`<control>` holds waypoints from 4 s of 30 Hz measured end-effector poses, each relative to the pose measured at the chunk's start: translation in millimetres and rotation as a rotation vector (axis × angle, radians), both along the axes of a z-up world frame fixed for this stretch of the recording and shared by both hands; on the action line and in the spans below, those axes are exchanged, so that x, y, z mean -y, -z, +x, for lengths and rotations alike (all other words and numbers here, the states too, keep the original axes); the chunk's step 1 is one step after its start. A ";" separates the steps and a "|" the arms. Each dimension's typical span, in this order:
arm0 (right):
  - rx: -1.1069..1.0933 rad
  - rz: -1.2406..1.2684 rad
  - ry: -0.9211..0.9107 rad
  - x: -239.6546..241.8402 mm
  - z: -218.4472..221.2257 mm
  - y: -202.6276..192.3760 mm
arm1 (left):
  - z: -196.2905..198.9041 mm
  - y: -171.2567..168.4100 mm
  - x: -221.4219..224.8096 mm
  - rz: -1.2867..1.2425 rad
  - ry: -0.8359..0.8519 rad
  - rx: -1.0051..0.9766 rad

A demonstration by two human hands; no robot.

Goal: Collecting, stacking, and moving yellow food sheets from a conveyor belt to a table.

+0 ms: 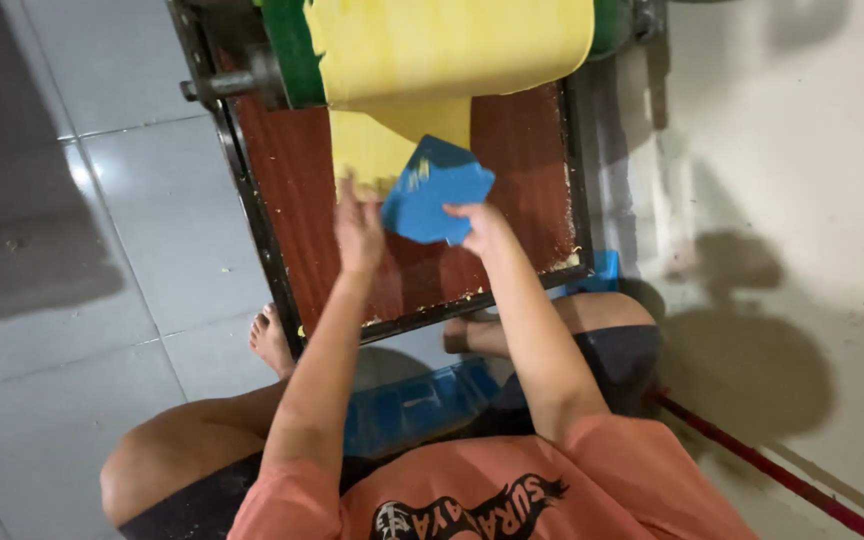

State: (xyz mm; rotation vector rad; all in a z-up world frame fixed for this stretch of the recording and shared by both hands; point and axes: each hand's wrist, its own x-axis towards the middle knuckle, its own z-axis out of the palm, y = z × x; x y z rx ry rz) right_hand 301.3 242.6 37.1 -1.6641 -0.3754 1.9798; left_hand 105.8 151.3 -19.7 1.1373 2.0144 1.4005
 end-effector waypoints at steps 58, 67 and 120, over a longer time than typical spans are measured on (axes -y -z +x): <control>0.891 0.515 -0.493 -51.0 53.7 68.7 | -65.9 43.4 -28.8 -0.652 0.218 0.046; 1.058 0.452 -0.714 -60.9 30.2 70.8 | -54.7 6.2 -43.8 -0.857 0.190 -0.039; 0.647 0.544 -0.706 -120.1 4.6 -135.9 | -98.9 -138.4 -87.3 -0.507 0.361 0.007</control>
